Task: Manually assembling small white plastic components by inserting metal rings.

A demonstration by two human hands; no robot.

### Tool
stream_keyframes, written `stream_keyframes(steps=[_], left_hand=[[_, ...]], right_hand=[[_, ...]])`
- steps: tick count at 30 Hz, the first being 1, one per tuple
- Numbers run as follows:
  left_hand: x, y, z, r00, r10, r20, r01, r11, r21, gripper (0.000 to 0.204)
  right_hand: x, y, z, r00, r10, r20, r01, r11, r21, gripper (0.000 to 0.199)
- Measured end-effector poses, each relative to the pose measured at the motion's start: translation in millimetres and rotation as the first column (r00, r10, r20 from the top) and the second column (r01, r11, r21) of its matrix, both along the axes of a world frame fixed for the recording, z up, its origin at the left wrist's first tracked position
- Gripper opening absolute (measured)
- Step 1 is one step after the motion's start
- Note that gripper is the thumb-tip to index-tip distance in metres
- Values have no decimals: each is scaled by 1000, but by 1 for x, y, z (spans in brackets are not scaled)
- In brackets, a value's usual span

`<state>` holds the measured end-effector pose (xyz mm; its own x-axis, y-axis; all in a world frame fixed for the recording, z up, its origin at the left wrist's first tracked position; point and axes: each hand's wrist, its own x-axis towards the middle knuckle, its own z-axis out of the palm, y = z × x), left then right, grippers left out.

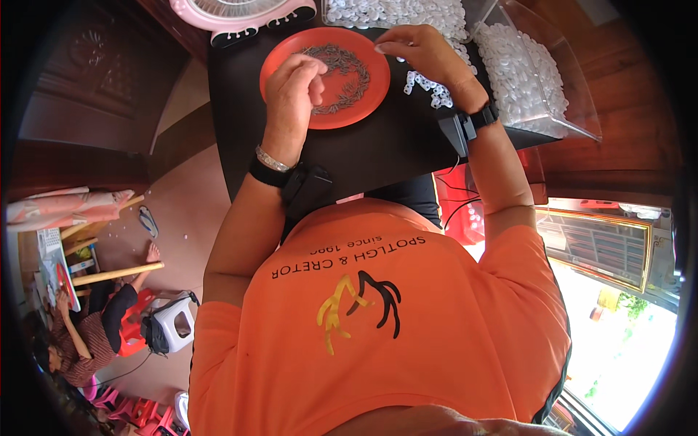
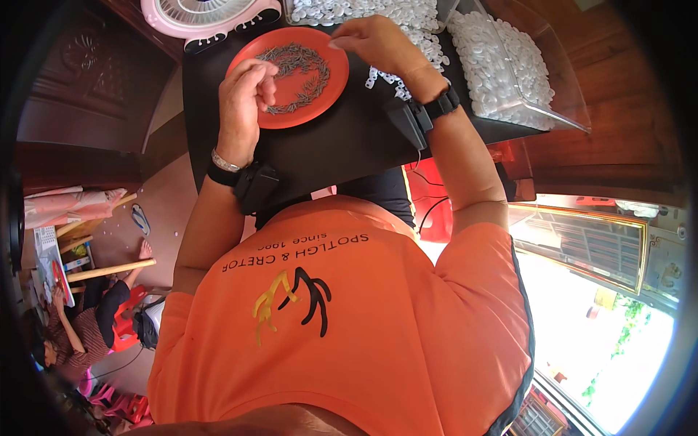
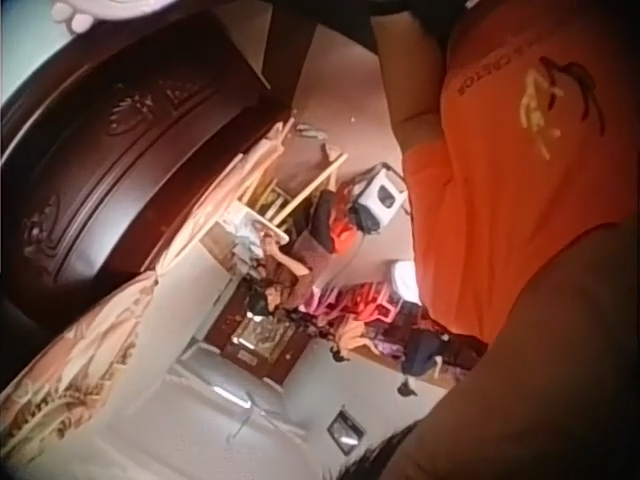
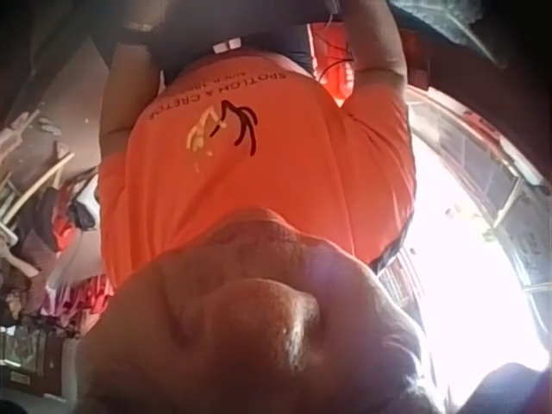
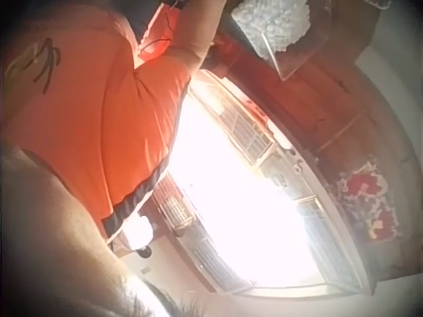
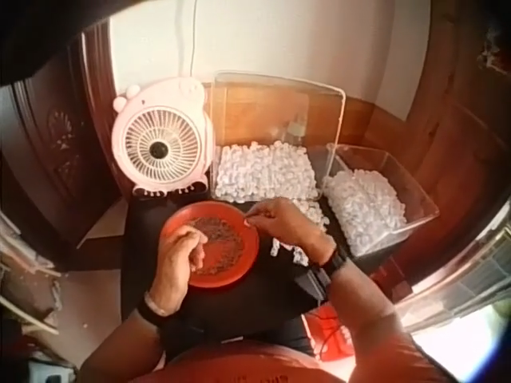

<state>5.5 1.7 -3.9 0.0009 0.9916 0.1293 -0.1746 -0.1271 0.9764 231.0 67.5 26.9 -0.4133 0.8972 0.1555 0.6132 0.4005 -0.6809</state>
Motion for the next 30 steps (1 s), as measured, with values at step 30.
stream_keyframes(steps=[30], left_hand=[[-9, 4, 2, 990, -46, 132, 60, 993, -106, 14]], right_hand=[[-56, -14, -33, 911, 173, 375, -270, 937, 223, 15]])
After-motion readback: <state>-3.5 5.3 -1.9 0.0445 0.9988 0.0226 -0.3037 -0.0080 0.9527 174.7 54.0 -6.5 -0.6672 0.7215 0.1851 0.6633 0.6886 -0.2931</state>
